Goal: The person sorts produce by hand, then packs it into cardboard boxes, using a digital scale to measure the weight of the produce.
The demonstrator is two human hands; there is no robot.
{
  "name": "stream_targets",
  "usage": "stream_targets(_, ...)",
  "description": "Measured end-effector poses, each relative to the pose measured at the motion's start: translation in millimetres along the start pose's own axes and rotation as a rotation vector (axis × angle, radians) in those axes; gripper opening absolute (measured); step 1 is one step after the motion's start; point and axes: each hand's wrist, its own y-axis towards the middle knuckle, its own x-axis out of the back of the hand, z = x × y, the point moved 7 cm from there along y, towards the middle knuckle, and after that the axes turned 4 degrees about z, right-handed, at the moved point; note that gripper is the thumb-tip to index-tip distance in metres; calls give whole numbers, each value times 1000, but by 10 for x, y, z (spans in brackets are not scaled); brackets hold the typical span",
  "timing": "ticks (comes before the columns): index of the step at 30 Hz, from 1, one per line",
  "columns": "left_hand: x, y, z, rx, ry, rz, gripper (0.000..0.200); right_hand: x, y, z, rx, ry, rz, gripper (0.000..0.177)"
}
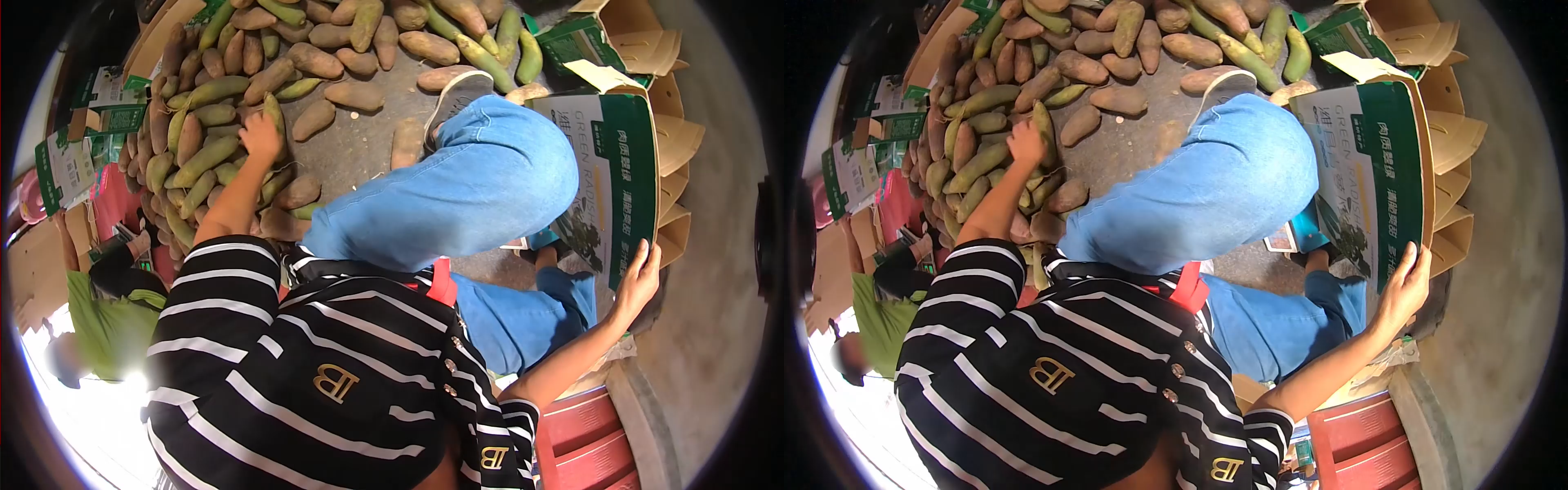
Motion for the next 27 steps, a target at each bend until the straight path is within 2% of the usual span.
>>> stream_targets(1, 11, 0, 164, -2, 75, -58, 26, -27, 29, -29, -12, 5, 17, 30)
stream_targets(4, -141, -14, 837, 89, 199, 199, 23, -71, 78, -116, -70, 59, 62, 28)
stream_targets(6, -276, -4, 1257, 51, 148, 300, 25, -114, 89, -74, 29, 72, 23, 26)
stream_targets(8, -337, 0, 1375, -14, 90, 255, 28, -33, 101, -65, 42, 92, 22, 28)
stream_targets(10, -455, 85, 1411, 27, 137, 278, 33, -1, 99, 19, 52, 110, 21, 29)
stream_targets(12, -333, 34, 1204, -21, 319, 344, 35, 7, 115, -18, 68, 109, 20, 28)
stream_targets(14, -514, 89, 1138, -78, 425, 392, 36, -18, 133, -69, 54, 191, 83, 22)
stream_targets(17, -522, 57, 1017, -140, 434, 339, 44, 18, 124, -58, 185, 280, 26, 18)
stream_targets(18, -584, 42, 989, -160, 431, 374, 49, 19, 143, -52, 155, 288, 91, 17)
stream_targets(20, -672, 20, 955, -193, 430, 452, 58, 67, 160, -29, 249, 247, 107, 18)
stream_targets(22, -430, 4, 776, -233, 322, 405, 65, 100, 167, -17, 310, 192, 140, 20)
stream_targets(24, -135, -51, 556, -310, 205, 315, 70, 84, 154, -111, 281, 207, 187, 20)
stream_targets(27, 269, 25, 160, -376, -89, 204, 66, 101, 142, -184, 263, 187, 213, 21)
